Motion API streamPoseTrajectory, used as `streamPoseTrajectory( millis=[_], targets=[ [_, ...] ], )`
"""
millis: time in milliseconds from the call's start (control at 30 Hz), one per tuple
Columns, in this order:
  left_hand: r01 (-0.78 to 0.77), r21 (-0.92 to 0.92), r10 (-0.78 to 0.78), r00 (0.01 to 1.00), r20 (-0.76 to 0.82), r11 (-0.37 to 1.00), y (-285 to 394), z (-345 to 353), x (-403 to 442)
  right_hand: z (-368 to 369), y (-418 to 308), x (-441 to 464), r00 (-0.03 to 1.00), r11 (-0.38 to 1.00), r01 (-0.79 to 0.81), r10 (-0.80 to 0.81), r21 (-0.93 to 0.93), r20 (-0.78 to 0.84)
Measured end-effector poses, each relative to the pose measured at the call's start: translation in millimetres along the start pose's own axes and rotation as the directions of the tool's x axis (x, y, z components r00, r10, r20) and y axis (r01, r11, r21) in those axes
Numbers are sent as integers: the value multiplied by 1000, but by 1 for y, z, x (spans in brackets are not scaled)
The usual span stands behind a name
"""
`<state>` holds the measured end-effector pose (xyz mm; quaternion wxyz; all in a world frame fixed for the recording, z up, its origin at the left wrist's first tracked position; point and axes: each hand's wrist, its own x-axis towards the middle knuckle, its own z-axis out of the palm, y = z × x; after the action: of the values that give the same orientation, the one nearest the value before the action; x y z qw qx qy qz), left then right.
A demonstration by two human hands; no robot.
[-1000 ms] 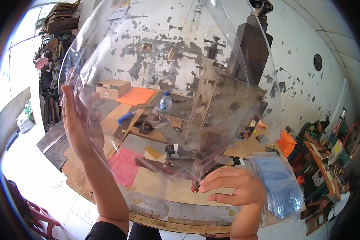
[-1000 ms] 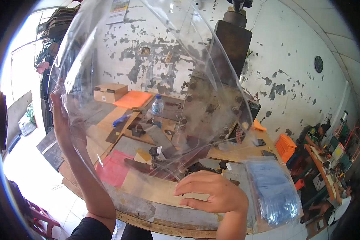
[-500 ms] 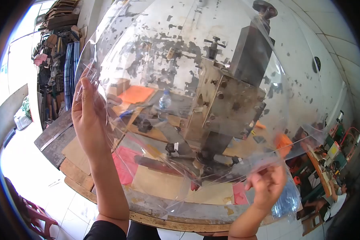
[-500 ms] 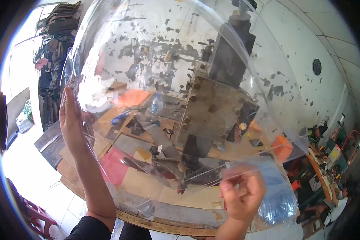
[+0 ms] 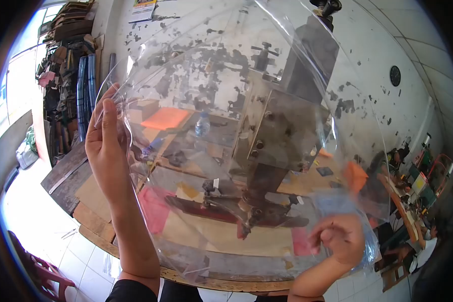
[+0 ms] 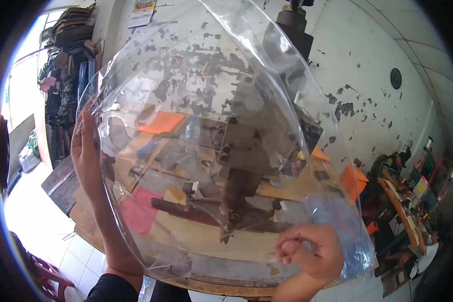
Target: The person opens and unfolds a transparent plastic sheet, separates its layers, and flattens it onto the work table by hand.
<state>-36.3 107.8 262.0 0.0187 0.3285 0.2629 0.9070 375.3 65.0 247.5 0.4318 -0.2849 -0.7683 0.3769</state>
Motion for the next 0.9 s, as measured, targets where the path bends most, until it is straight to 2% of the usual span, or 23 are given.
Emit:
streamPoseTrajectory(
  millis=[33, 100, 133, 167, 200, 233, 300, 333, 400, 433, 467, 500, 533, 600, 633, 700, 800, 833, 900],
  targets=[
    [7, -12, -7, 1000, -14, 1000, -1, 2, -1, 5, 0, 2, 1000, 1000, -2, 2, -1, -7],
    [-2, -17, 2, 1000, 27, 1000, -4, -2, -1, 21, 0, 11, 917, 999, -34, 27, -11, -399],
    [-11, -11, 12, 999, 41, 1000, -4, -1, -1, 19, 0, 11, 913, 999, -34, 28, -7, -407],
    [-21, -6, 21, 998, 55, 1000, -1, 1, -2, 18, 1, 12, 904, 993, -109, 82, -39, -419],
    [-27, -10, 27, 1000, 7, 1000, 2, 7, -7, 16, 2, 12, 892, 981, -182, 135, -69, -431],
    [-39, -15, 39, 999, 6, 999, 2, 6, -8, 16, 0, 9, 890, 981, -182, 136, -66, -435],
    [-61, -27, 62, 998, 6, 998, 2, 5, -11, 16, -8, 3, 906, 905, -274, 130, -326, -402],
    [-70, -18, 71, 997, 25, 997, 6, 8, -16, 19, -13, -2, 906, 905, -275, 131, -325, -403],
    [-78, -7, 78, 996, 41, 997, 7, 9, -20, 27, -20, -10, 912, 826, -289, 85, -483, -401],
    [-78, -27, 79, 994, 74, 997, 4, 7, -22, 25, -18, -9, 913, 825, -291, 88, -485, -398],
    [-76, -37, 79, 993, 90, 996, 4, 7, -24, 24, -13, -8, 946, 868, -60, -108, -494, -305],
    [-73, -47, 78, 991, 106, 996, 4, 7, -26, 22, -8, -6, 928, 861, 174, -307, -478, -214],
    [-24, -65, 35, 986, 163, 998, 8, 10, -32, 26, -3, 4, 928, 860, 174, -306, -479, -213],
    [16, -48, -4, 968, 252, 999, 13, 16, -44, 45, 4, 37, 760, 776, 557, -620, -297, -195],
    [40, -27, -30, 951, 307, 999, 15, 20, -51, 50, 6, 43, 757, 773, 562, -624, -295, -193],
    [96, 26, -98, 906, 411, 995, 25, 33, -73, 60, 11, 50, 746, 584, 483, -665, -652, -42],
    [251, -82, -162, 806, 569, 964, 21, 44, -105, 75, 19, 57, 707, 556, 529, -706, -642, -29],
    [185, -49, -112, 763, 636, 982, 19, 42, -109, 77, 22, 56, 708, 554, 525, -706, -646, -30],
    [60, -27, -20, 667, 744, 998, 16, 43, -117, 77, 26, 54, 690, 305, 404, -720, -863, 69]
  ],
)
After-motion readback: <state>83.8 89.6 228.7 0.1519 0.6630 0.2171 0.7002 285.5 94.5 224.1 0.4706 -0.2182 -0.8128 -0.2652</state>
